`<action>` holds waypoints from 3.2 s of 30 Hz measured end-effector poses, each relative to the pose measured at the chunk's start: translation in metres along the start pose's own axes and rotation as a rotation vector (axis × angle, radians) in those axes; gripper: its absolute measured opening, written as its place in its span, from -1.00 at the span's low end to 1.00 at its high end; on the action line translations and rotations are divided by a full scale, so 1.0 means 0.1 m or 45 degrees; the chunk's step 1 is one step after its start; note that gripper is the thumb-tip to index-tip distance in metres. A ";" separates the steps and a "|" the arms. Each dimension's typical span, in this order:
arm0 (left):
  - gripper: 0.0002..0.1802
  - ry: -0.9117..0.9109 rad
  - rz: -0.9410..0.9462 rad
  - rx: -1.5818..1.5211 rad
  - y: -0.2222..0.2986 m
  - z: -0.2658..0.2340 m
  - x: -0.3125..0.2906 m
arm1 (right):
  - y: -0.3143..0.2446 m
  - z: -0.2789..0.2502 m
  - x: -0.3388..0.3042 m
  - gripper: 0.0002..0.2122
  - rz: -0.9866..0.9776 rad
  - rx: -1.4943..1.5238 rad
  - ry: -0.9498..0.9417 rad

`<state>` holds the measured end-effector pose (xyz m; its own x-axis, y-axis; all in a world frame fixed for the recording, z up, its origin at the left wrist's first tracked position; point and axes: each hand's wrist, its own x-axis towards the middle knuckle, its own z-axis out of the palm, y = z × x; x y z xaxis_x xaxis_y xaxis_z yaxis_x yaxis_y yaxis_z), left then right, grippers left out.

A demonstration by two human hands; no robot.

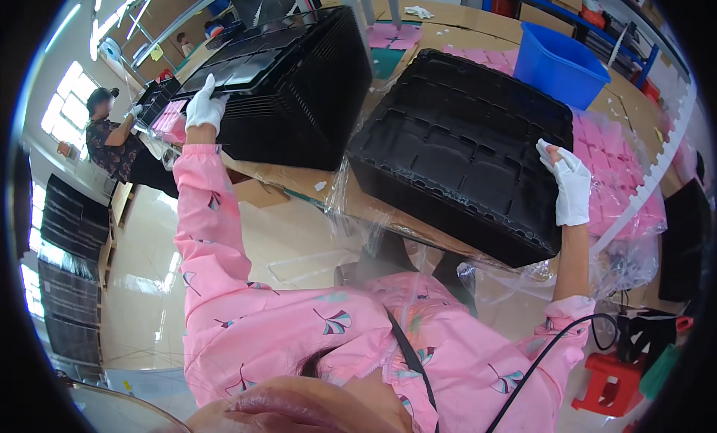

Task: Apply adhesive strips to plastic product cases and layer with protective foam.

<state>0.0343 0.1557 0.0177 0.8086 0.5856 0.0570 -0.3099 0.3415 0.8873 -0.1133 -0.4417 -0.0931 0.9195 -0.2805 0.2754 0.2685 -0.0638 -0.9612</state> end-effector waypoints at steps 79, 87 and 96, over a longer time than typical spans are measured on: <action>-0.80 -1.839 0.692 0.643 -0.59 2.50 -3.18 | -0.90 0.87 -1.17 -0.69 -0.381 -1.654 0.035; -0.75 -2.039 0.114 0.549 -0.97 2.18 -2.99 | -0.88 0.49 -0.95 -0.73 -0.924 -1.094 0.393; -0.67 -2.039 -0.102 0.518 -1.16 2.05 -3.09 | -0.80 0.57 -0.70 -0.72 -1.042 -1.055 0.292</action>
<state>-0.0773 -0.2154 -0.0087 0.5563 -0.8148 0.1632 -0.3106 -0.0217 0.9503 -0.1827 -0.3622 -0.0347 0.4652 -0.0280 0.8847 0.4071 -0.8808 -0.2419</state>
